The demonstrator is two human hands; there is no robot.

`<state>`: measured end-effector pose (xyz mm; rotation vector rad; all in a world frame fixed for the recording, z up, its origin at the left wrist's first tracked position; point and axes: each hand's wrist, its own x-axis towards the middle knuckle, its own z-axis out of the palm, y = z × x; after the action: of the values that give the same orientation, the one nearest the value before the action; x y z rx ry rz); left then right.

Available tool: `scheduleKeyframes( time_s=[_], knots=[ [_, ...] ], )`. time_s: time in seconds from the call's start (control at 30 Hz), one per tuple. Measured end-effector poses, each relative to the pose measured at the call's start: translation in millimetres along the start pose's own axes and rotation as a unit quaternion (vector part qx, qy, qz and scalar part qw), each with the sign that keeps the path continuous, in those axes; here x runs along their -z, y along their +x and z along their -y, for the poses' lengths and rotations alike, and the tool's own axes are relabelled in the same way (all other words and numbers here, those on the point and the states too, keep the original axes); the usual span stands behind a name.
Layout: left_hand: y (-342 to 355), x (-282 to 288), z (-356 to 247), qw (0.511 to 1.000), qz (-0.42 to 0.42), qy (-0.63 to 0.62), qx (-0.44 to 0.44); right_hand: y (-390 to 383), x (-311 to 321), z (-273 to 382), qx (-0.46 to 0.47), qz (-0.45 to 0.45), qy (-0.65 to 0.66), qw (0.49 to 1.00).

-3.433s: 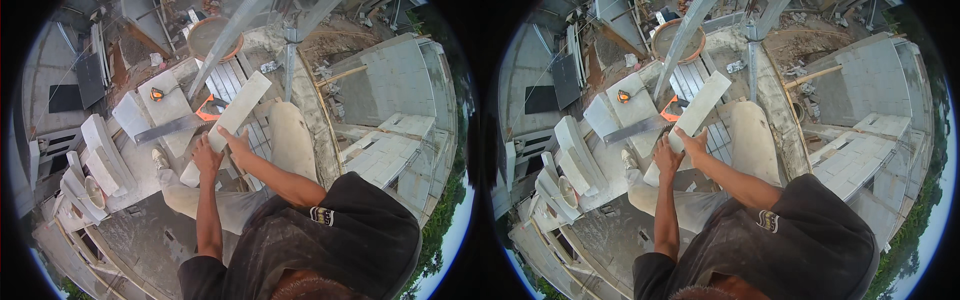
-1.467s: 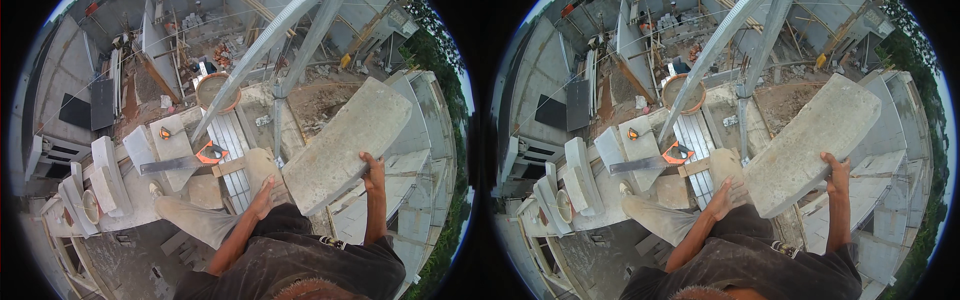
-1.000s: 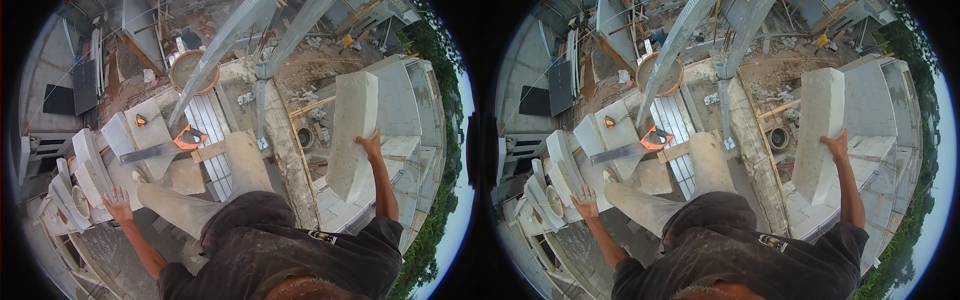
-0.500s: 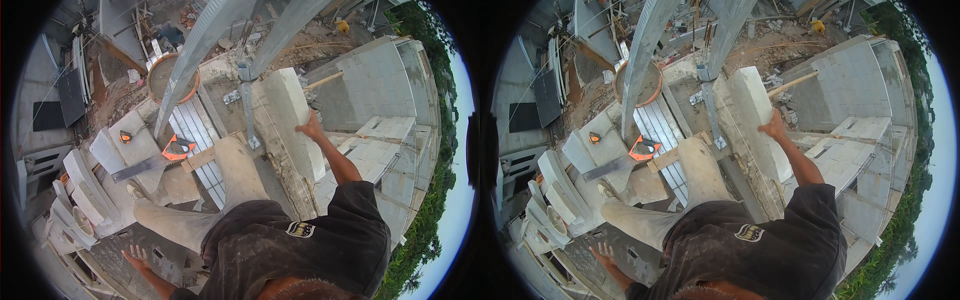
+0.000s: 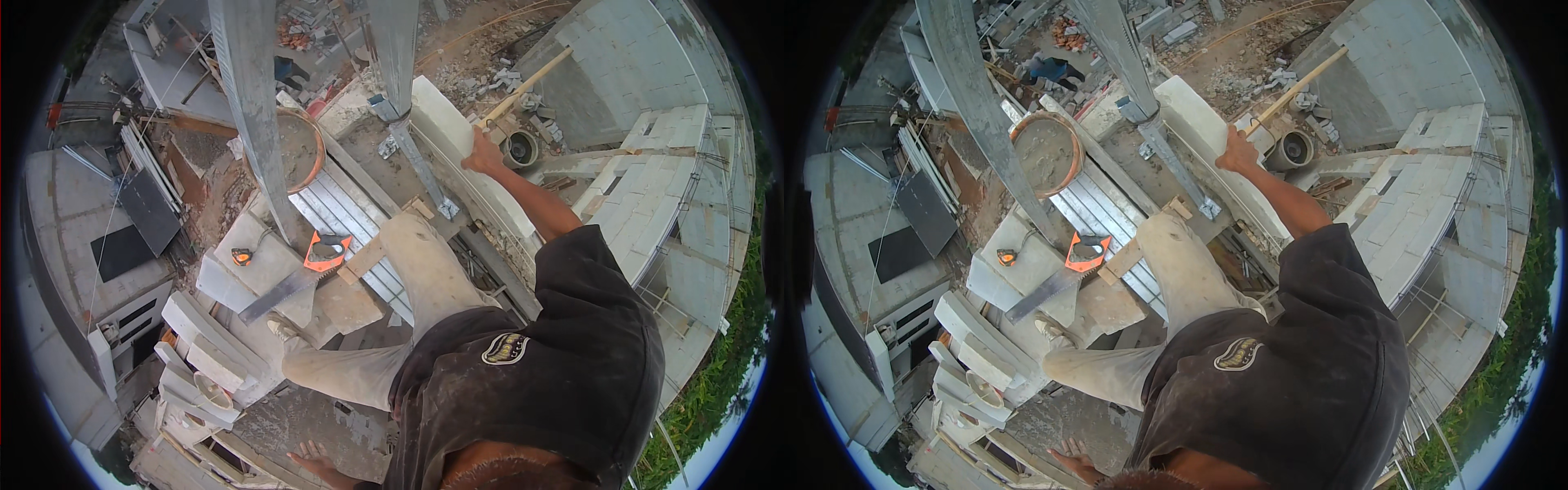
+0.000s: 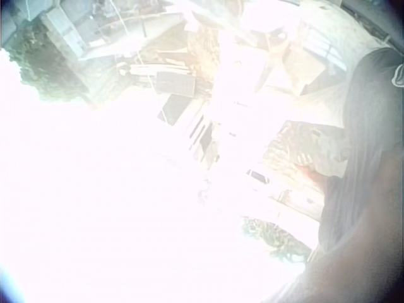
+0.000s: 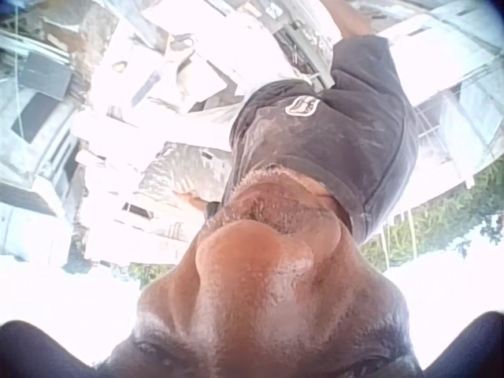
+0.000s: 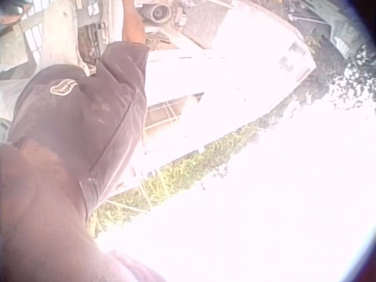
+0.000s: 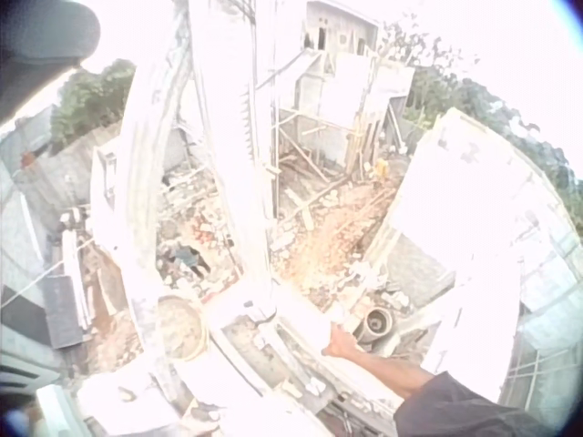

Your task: Measuring and sawing lightweight concrete blocks to size on a construction site.

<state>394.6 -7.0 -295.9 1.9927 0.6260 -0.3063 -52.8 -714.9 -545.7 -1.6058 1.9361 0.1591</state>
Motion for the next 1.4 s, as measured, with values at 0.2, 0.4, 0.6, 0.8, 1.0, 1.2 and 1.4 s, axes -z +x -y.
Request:
scheduleKeyframes(
  time_s=[0.2,0.4,0.6,0.8,1.0,1.2,1.4],
  knots=[
    [5,4,19,0.999,0.024,-0.025,0.020,4,0,5,0.045,-0.011,-0.004,0.999],
    [9,5,40,0.997,0.008,-0.030,0.068,16,-3,15,0.072,-0.038,-0.030,0.996],
    [3,13,74,0.995,-0.001,-0.027,0.097,21,-16,26,0.099,-0.059,-0.052,0.992],
    [8,5,102,0.992,0.039,-0.027,0.116,25,-18,7,0.197,-0.041,0.002,0.980],
    [16,-23,112,0.991,0.076,-0.028,0.111,0,-11,-60,0.250,-0.013,0.061,0.966],
    [26,-40,99,0.989,0.119,-0.026,0.081,-86,-14,-161,0.172,-0.053,0.078,0.981],
    [38,-73,82,0.984,0.171,-0.001,0.039,-146,-27,-200,0.222,-0.040,0.024,0.974]
  ],
)
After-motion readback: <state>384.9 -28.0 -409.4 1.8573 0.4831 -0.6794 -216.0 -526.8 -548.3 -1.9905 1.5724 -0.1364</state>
